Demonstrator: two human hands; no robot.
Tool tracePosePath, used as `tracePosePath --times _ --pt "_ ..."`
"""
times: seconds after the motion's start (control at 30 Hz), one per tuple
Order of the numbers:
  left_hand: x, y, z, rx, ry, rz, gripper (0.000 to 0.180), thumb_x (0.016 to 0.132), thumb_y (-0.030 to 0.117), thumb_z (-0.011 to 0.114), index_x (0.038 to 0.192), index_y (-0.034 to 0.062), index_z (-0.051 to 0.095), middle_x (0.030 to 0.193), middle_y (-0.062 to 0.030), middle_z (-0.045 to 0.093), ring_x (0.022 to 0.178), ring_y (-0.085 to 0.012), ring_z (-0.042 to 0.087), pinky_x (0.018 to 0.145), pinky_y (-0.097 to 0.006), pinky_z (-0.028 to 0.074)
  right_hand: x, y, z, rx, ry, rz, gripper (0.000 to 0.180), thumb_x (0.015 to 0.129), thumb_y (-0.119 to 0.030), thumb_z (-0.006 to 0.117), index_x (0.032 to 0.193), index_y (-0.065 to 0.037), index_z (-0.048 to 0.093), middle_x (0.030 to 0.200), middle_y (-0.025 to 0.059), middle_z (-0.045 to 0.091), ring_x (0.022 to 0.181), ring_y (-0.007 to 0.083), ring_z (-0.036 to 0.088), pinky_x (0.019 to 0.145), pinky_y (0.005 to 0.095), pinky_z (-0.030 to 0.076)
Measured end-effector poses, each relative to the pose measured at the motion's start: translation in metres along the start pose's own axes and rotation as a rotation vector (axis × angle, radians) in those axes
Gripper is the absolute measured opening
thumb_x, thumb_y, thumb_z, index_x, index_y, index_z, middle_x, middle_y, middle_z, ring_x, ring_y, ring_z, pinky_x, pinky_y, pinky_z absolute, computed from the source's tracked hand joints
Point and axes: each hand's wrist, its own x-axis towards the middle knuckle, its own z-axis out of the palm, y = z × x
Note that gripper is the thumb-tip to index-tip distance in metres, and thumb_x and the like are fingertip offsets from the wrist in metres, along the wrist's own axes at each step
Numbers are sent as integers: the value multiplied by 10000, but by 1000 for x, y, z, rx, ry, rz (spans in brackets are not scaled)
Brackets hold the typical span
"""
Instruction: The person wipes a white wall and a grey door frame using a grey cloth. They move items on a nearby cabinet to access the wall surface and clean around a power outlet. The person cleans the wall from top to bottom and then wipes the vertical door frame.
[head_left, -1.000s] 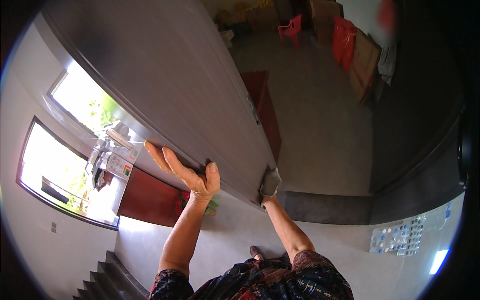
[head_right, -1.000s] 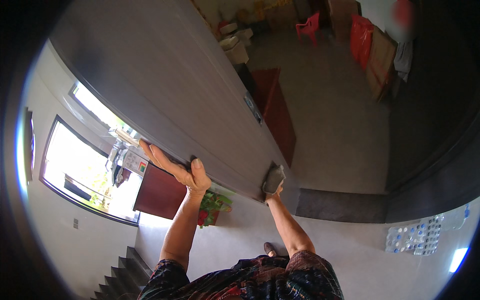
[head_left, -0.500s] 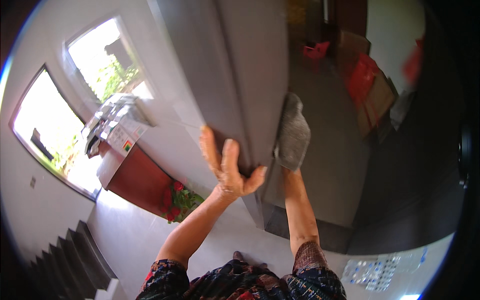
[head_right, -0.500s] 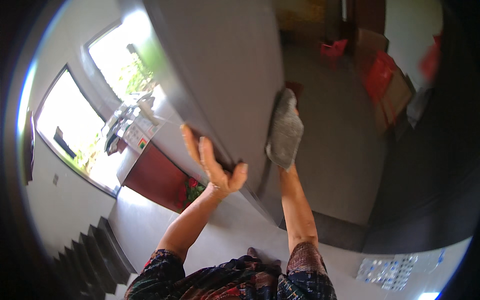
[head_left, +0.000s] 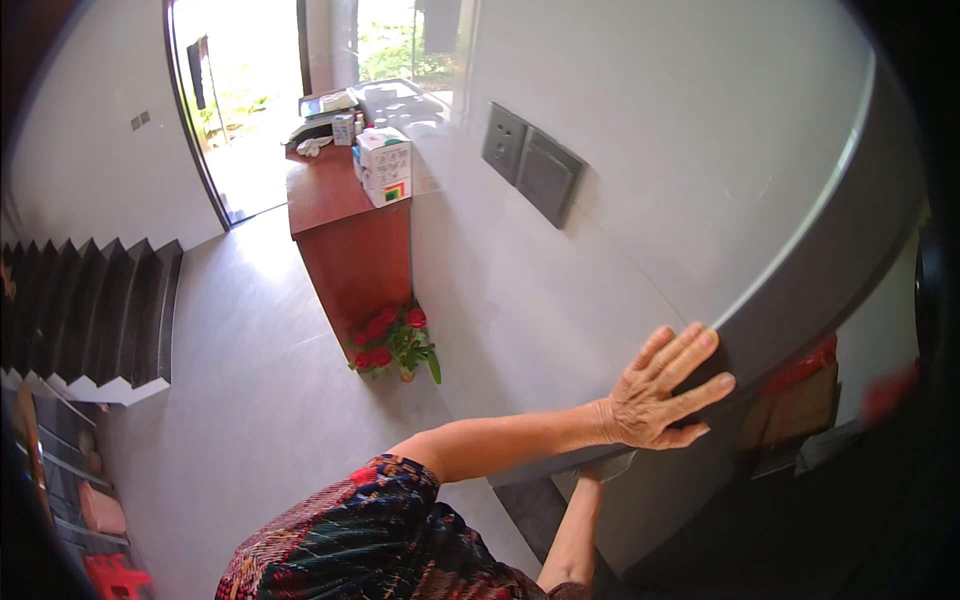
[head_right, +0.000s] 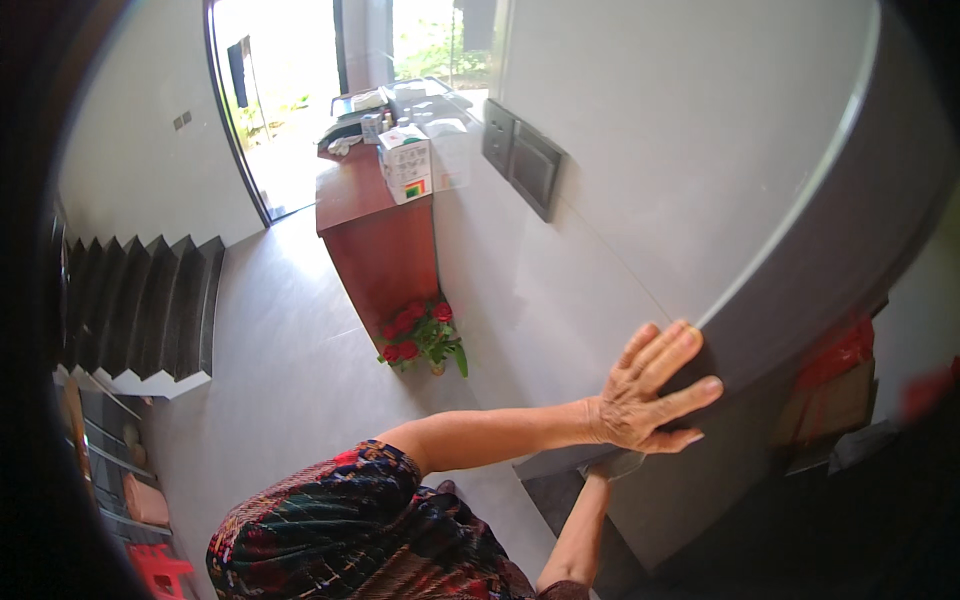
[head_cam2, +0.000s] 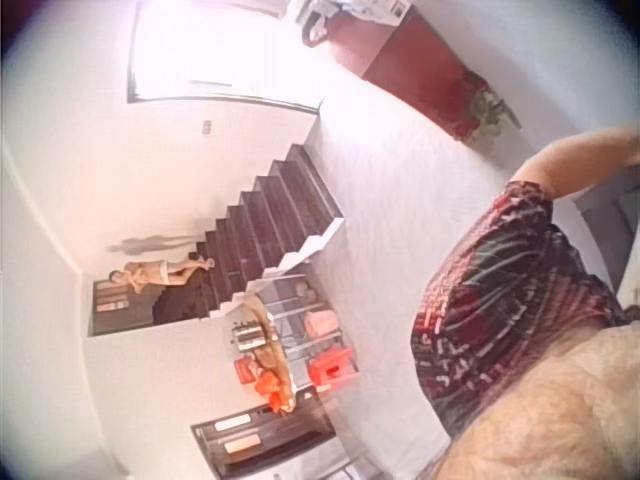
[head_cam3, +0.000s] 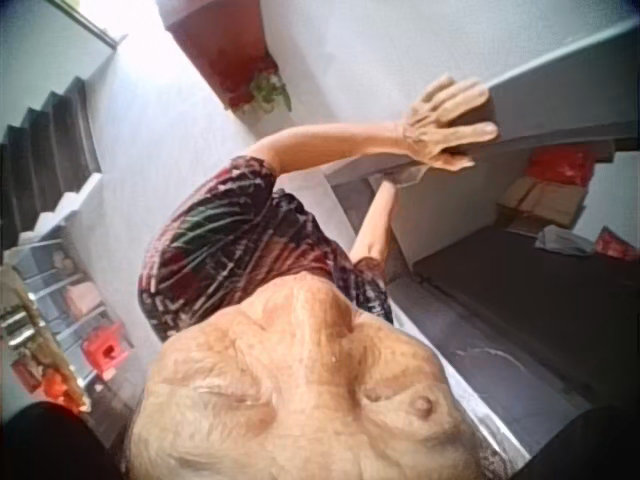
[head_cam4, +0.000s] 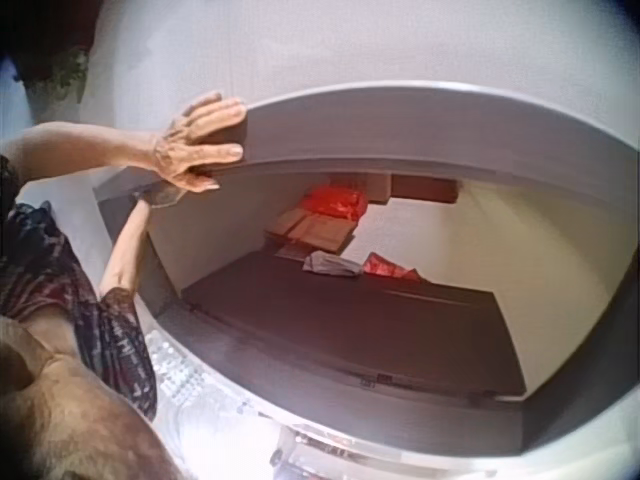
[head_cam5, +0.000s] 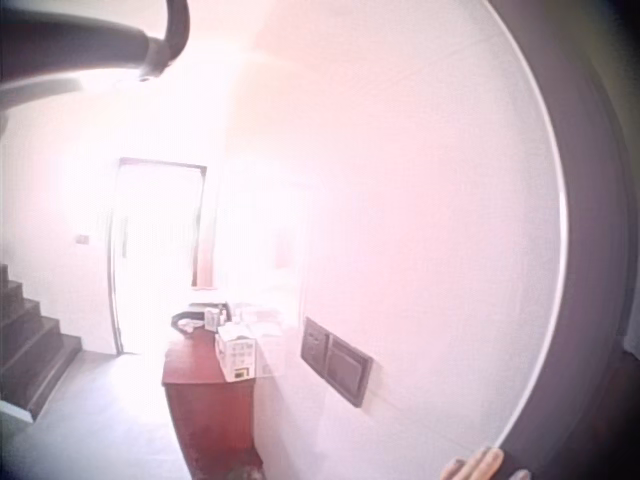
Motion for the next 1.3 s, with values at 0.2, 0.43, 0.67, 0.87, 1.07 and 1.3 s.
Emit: tracePosePath --times 0.2,0.43,0.67,0.87,1.07,1.3 --pt "5 3 -8 -12 6 0 505 900 311 443 1376 145 417 1469 -207 266 1371 -339 251 1136 -449 97 -62 47 -3 47 -1 183 400 971 -302 353 1227 -1 412 1127 136 469 1015 225 466 894 332 374" --pt "2 -3 -7 26 -17 26 517 944 365 355 1416 154 345 1491 -201 212 1390 -324 202 1136 -456 57 -53 -7 -29 79 99 47 417 979 -291 330 1274 0 371 1204 135 431 1089 222 433 945 331 346" --pt "-1 0 -5 -97 -88 11 614 923 535 312 1415 169 349 1495 -200 197 1398 -331 167 1132 -466 38 2 -117 -43 222 164 -194 437 987 -280 306 1321 1 330 1281 133 394 1163 220 400 996 330 318" --pt "2 0 -10 -10 -38 15 581 913 484 371 1409 181 364 1490 -201 214 1394 -327 184 1136 -456 36 27 -139 -24 433 107 -237 458 993 -271 287 1361 2 295 1347 132 363 1226 218 372 1040 329 294" --pt "-1 2 -7 -28 -26 -11 659 753 335 606 1366 164 432 1470 -216 259 1351 -386 268 1120 -492 107 36 -112 -7 760 9 -66 480 1000 -261 267 1401 3 260 1413 131 331 1289 216 343 1083 327 271" --pt "2 0 -13 228 -19 35 614 834 449 539 1298 51 477 1403 -333 288 1323 -435 296 1083 -505 184 13 3 1 485 -170 -44 306 946 -216 460 1170 -11 428 1102 112 474 1009 196 478 899 317 415"
